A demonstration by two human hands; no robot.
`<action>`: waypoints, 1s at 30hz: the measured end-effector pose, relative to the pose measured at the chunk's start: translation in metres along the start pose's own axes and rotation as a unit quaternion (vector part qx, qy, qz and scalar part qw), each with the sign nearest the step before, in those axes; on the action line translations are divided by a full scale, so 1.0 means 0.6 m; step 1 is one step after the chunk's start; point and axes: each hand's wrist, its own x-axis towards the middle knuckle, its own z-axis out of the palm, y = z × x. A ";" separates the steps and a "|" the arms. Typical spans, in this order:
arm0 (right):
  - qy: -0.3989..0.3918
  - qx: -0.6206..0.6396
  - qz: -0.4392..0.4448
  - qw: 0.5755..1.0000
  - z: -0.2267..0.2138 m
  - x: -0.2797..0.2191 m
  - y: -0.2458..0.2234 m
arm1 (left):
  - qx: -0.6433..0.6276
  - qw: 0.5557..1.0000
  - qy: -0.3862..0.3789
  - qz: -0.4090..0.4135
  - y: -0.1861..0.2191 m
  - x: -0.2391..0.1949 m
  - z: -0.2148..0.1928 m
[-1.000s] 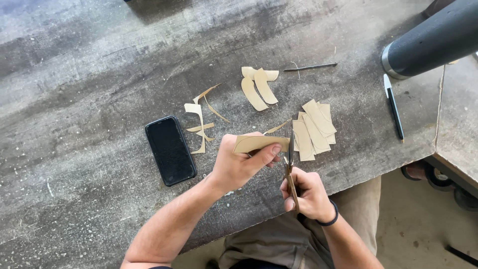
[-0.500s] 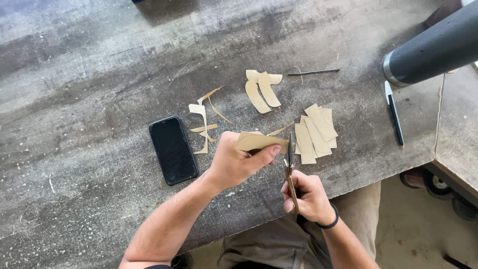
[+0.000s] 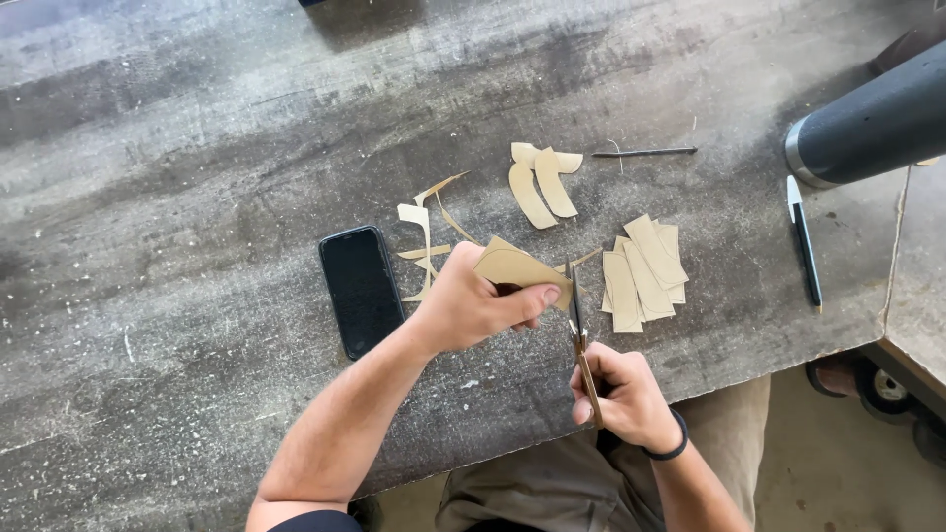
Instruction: Cutting cardboard strips into specific shapes using scissors on a workbench
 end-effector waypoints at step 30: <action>-0.070 -0.035 0.004 0.997 -0.003 0.005 -0.013 | 0.023 0.991 -0.125 -0.034 0.025 -0.010 -0.067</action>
